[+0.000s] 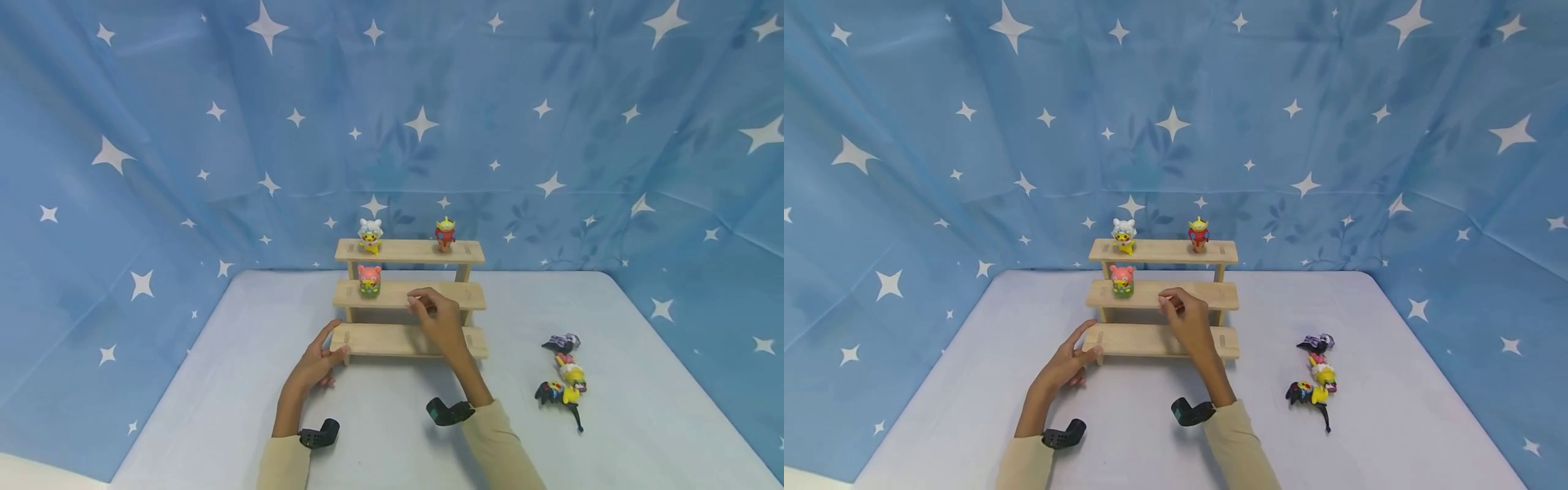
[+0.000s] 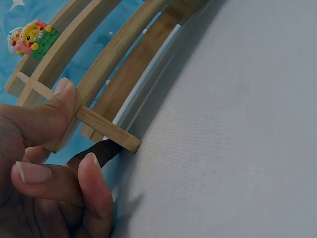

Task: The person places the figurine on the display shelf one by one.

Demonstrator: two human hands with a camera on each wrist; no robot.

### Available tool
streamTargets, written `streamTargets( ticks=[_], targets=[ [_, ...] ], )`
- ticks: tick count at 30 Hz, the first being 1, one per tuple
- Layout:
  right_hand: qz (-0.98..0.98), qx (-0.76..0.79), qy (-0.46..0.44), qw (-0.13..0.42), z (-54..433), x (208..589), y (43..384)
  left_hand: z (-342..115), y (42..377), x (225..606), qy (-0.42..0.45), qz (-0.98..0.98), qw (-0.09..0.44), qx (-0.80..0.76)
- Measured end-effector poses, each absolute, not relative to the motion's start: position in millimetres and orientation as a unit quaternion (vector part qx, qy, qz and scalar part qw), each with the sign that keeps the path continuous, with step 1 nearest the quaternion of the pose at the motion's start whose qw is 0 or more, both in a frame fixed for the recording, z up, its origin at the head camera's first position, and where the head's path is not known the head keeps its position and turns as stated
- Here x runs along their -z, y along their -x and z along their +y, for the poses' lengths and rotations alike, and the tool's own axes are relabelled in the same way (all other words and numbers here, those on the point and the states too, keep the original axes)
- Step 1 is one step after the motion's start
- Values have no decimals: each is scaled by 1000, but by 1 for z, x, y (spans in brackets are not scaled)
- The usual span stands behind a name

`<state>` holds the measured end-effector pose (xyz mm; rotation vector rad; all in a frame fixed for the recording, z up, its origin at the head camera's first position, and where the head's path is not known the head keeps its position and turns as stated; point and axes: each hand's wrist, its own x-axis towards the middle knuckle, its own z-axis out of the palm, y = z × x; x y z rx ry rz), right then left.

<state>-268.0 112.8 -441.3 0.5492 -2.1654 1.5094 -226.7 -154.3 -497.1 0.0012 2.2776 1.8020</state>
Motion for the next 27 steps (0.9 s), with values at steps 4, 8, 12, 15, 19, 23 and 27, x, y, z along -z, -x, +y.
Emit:
streamTargets(
  ticks=[4, 8, 12, 15, 19, 23, 27],
  targets=[
    [-779, -559, -186, 216, 123, 442, 263, -156, 230, 498, -2, 775, 125, -620],
    [-796, -540, -152, 228, 136, 442, 258, -156, 230, 499, 3, 775, 126, -620],
    [-818, -502, -105, 259, 156, 443, 255, -154, 230, 500, 6, 780, 122, -613],
    [-832, -471, -73, 283, 176, 447, 252, -154, 229, 499, 10, 782, 120, -611],
    [-853, -420, -5, 309, 206, 455, 245, -153, 227, 498, 10, 782, 120, -611],
    [-867, -390, 78, 301, 235, 462, 235, -154, 227, 497, 3, 782, 119, -612],
    [-869, -363, 139, 305, 261, 461, 224, -154, 226, 496, 4, 783, 118, -610]
  ],
)
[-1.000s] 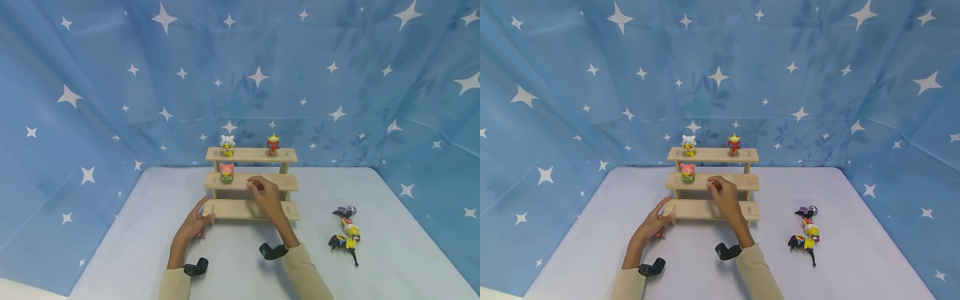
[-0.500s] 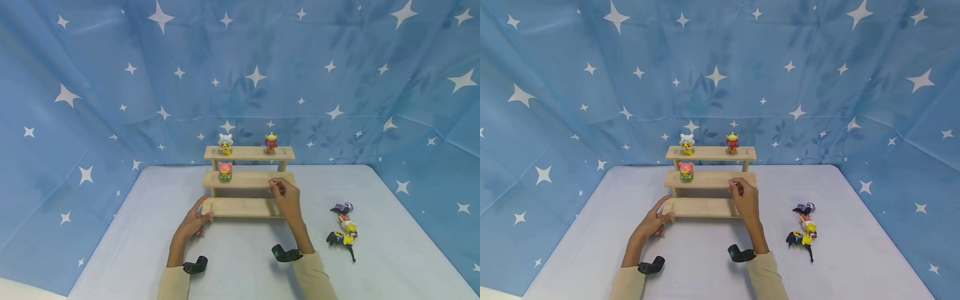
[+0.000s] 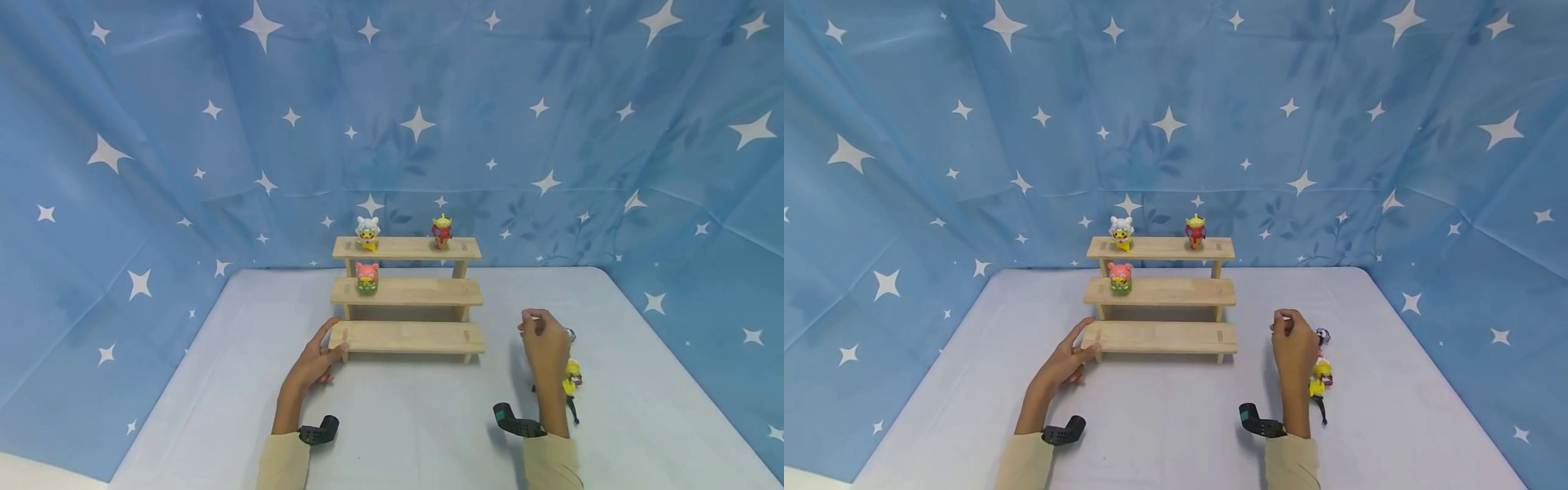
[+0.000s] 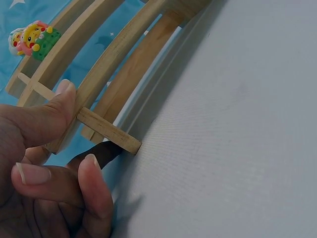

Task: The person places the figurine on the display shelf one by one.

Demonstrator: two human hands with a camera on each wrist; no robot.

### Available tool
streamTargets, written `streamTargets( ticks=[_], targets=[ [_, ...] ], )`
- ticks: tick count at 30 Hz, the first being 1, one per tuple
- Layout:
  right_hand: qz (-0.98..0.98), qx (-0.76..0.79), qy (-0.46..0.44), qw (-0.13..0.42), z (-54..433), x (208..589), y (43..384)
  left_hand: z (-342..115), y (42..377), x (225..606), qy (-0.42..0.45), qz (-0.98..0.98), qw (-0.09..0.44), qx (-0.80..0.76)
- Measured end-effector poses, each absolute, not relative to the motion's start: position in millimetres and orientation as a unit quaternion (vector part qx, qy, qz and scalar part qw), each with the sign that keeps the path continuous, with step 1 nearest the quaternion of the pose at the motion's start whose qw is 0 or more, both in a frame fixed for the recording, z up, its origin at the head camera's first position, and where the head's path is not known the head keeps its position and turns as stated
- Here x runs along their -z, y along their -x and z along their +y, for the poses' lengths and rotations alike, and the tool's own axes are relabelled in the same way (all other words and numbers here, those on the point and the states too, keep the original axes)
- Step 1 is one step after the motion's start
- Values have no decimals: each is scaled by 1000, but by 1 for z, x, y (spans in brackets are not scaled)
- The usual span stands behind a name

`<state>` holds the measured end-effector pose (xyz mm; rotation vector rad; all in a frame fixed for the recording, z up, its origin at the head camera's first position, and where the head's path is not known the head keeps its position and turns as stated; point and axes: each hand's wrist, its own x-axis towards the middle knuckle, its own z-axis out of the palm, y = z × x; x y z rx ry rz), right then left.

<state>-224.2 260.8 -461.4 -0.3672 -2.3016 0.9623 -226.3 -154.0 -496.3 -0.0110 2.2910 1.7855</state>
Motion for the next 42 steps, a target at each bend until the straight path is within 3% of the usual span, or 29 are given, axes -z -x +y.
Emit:
streamTargets(
  ticks=[5, 10, 17, 29, 42],
  targets=[
    [-873, -318, 217, 299, 288, 458, 211, -153, 227, 495, 9, 784, 120, -609],
    [-899, -279, 283, 182, 312, 457, 196, -154, 227, 497, 5, 780, 122, -614],
    [-913, -296, 279, 43, 328, 457, 186, -156, 228, 496, 3, 779, 120, -616],
    [-908, -340, 230, -84, 341, 458, 186, -155, 227, 496, -1, 779, 121, -615],
    [-913, -354, 173, -104, 347, 461, 187, -155, 226, 499, 5, 781, 121, -612]
  ],
)
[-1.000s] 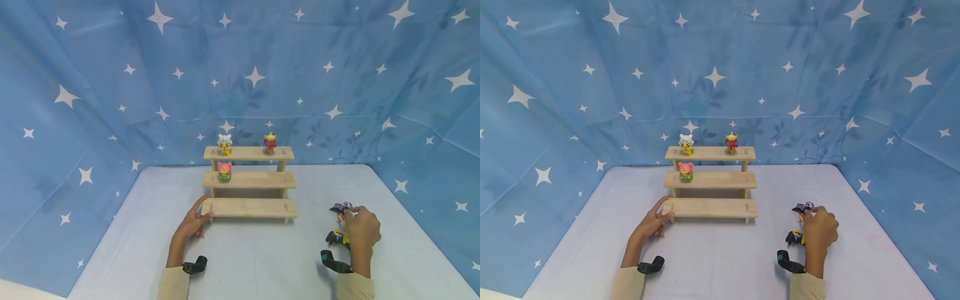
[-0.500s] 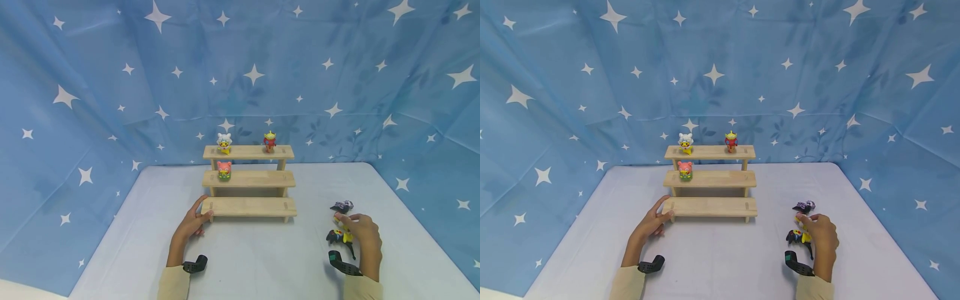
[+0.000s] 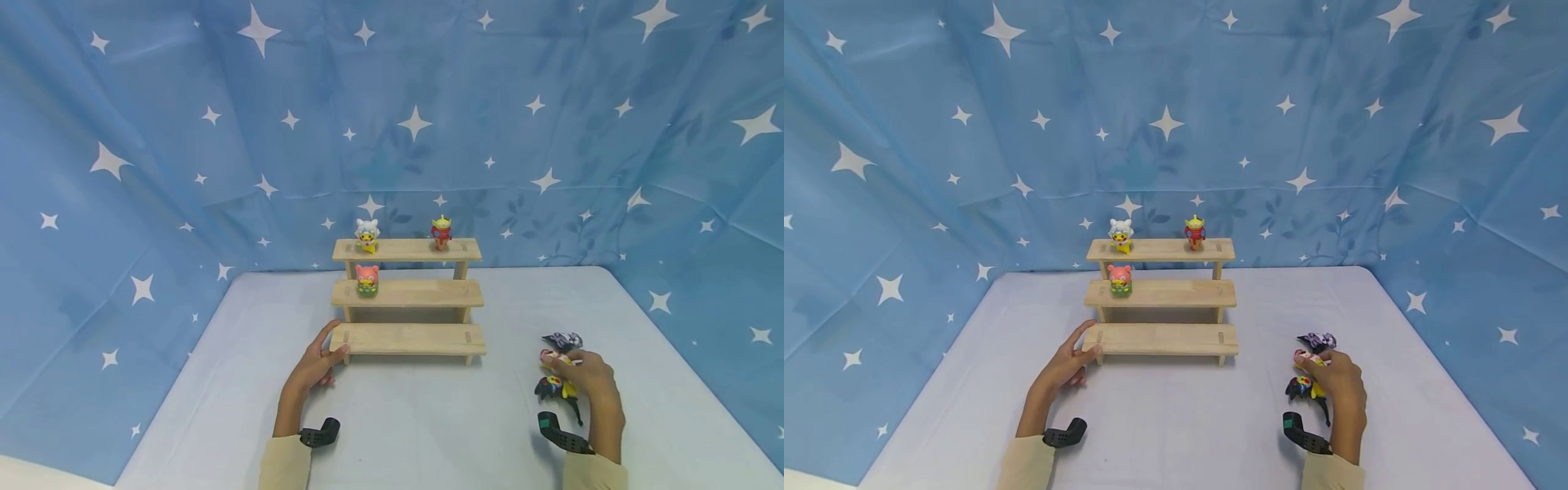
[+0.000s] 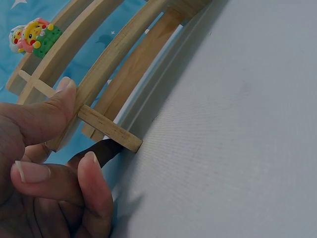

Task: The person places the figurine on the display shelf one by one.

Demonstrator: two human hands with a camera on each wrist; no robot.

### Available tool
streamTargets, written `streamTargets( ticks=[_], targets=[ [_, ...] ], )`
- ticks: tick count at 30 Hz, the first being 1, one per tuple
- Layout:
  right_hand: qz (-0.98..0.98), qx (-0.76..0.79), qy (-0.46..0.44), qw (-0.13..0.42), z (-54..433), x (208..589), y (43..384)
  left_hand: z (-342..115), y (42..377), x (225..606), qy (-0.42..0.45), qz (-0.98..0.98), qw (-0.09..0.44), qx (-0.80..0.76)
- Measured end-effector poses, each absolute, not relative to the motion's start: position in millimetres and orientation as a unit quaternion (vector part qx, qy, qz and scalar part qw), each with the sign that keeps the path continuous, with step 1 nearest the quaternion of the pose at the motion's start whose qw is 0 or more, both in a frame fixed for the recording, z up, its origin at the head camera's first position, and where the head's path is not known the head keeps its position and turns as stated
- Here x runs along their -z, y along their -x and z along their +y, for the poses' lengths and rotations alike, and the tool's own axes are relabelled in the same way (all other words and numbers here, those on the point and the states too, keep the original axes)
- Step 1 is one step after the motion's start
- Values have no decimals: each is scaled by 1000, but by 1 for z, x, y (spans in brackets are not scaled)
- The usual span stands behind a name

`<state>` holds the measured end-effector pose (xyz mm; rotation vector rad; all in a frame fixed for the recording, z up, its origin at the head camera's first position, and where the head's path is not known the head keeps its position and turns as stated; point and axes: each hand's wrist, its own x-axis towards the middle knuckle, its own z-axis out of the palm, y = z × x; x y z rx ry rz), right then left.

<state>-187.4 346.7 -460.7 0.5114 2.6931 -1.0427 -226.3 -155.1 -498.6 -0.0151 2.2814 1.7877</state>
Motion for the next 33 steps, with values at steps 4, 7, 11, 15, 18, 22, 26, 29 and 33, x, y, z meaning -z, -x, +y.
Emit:
streamTargets(
  ticks=[4, 7, 11, 15, 18, 22, 26, 29, 33],
  targets=[
    [909, 358, -185, 106, 349, 462, 187, -155, 225, 497, 4, 782, 120, -611],
    [907, 361, -189, 107, 351, 462, 186, -154, 224, 498, 6, 781, 120, -613],
    [904, 369, -194, 94, 352, 457, 185, -155, 225, 498, 8, 781, 115, -614],
    [905, 373, -192, 64, 351, 451, 184, -156, 226, 497, 5, 784, 116, -610],
    [904, 383, -184, 39, 348, 450, 184, -156, 226, 497, 6, 785, 119, -608],
    [885, 424, -192, -8, 349, 465, 192, -156, 225, 496, 8, 784, 120, -609],
    [847, 490, -203, -46, 341, 469, 199, -152, 215, 476, 3, 784, 122, -608],
    [793, 579, -178, -62, 328, 457, 197, -149, 210, 464, 3, 782, 128, -611],
    [688, 717, -100, -56, 325, 453, 199, -152, 218, 479, 10, 780, 131, -612]
  ],
)
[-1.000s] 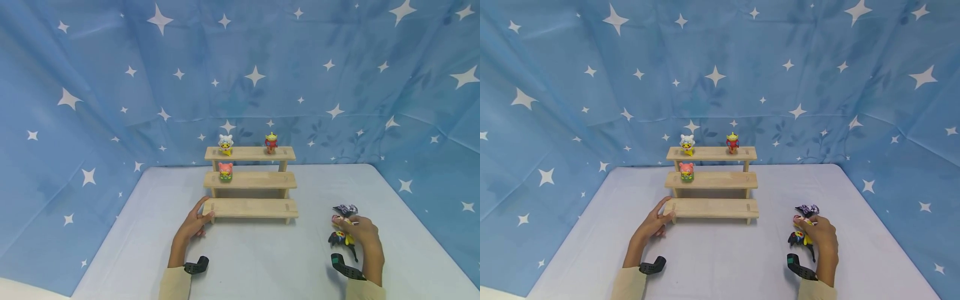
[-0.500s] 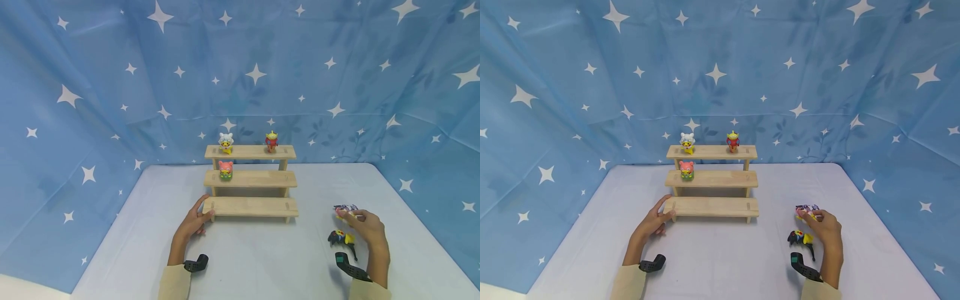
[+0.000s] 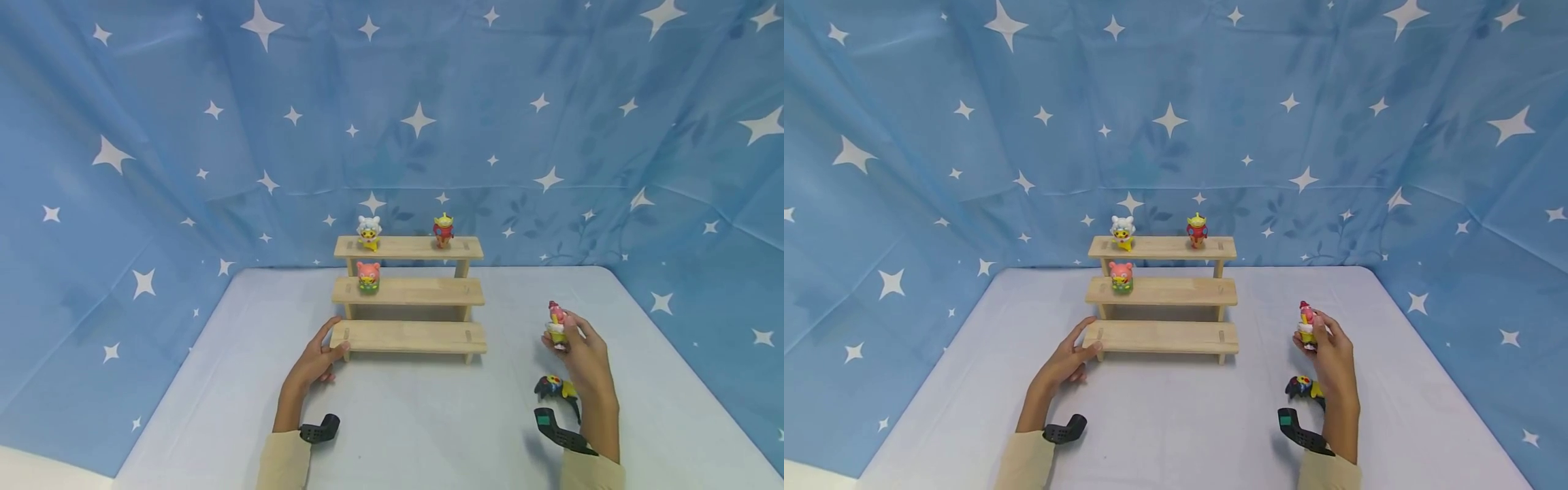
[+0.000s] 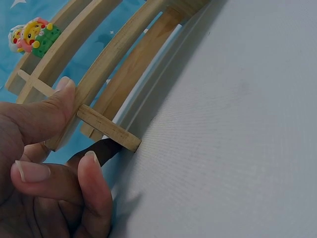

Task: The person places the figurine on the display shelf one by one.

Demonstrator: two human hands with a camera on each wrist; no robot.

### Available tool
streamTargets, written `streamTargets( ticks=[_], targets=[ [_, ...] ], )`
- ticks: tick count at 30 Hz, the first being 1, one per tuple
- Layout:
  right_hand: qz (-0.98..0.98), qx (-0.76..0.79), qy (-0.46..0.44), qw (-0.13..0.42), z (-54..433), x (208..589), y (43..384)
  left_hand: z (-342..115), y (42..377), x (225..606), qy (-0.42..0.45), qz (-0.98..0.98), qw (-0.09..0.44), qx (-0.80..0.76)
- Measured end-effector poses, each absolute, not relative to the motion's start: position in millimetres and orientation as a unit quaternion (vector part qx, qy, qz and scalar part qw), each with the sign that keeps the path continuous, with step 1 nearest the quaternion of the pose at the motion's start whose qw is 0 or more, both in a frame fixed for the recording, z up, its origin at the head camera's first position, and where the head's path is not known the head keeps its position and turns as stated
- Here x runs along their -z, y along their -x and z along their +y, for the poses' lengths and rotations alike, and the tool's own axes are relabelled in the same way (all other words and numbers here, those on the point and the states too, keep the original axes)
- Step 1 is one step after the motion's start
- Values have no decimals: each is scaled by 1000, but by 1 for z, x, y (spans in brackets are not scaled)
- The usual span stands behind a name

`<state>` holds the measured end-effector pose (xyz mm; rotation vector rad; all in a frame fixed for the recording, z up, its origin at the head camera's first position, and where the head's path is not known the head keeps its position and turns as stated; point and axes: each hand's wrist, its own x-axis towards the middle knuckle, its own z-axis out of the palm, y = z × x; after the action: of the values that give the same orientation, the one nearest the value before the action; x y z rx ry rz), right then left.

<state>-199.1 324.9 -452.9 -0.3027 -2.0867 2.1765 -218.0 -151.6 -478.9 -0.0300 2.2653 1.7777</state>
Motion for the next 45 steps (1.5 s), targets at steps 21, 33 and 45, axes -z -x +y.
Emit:
streamTargets(
  ticks=[21, 33, 45],
  targets=[
    [-634, -772, -28, 39, 298, 454, 208, -155, 228, 498, 14, 783, 118, -611],
    [-532, -847, 5, 2, 286, 444, 211, -154, 226, 496, 13, 788, 112, -605],
    [-603, -797, 16, 24, 277, 445, 213, -149, 209, 467, 2, 774, 123, -621]
  ],
)
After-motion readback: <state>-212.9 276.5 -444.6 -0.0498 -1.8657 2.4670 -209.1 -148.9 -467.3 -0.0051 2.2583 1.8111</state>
